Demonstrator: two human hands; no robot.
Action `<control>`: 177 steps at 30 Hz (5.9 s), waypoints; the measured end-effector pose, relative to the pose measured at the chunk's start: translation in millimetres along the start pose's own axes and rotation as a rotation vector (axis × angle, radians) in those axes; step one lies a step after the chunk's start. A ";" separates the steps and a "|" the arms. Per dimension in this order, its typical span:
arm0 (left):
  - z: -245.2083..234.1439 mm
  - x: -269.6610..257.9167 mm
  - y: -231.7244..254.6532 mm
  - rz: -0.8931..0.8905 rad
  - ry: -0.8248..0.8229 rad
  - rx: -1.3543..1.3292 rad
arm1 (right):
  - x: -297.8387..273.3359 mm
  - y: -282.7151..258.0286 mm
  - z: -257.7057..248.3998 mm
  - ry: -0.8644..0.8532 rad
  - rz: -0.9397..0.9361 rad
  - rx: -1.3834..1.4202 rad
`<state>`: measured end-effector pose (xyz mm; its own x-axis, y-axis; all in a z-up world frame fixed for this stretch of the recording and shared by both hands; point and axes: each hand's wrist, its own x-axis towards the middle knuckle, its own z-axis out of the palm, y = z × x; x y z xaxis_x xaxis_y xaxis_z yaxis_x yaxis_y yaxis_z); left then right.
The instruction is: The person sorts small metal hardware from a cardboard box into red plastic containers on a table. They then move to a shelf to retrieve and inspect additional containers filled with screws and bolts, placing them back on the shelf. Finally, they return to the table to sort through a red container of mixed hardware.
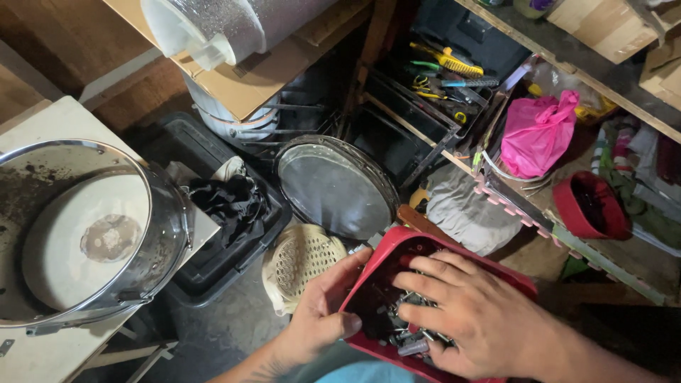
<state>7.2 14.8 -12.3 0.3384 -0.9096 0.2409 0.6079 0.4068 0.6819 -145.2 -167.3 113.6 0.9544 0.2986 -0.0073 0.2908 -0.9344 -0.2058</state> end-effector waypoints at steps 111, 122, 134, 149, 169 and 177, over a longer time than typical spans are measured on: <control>39.1 -135.3 -11.6 0.232 1.108 0.352 | 109.7 -6.4 109.3 -0.001 1.043 2.093; 58.6 -170.4 9.4 0.159 1.624 1.081 | 124.3 -28.7 130.6 -0.020 0.817 2.118; 6.4 -244.5 94.4 -0.046 1.213 2.114 | 221.7 -164.7 189.5 -0.330 0.772 2.246; -52.8 -331.4 193.9 -0.555 1.341 1.580 | 327.7 -275.2 217.4 -0.223 0.103 2.271; -137.1 -319.4 274.1 -0.198 1.381 2.058 | 483.8 -237.7 271.0 -0.328 0.440 2.328; -137.4 -315.5 293.9 -0.146 1.408 2.192 | 504.1 -228.6 271.2 -0.281 0.544 2.346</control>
<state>177.7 432.8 17.2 0.9083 -0.0494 0.4154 -0.1651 -0.9547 0.2475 251.0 249.5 -108.4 0.8022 0.3998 -0.4435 -0.5809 0.6944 -0.4247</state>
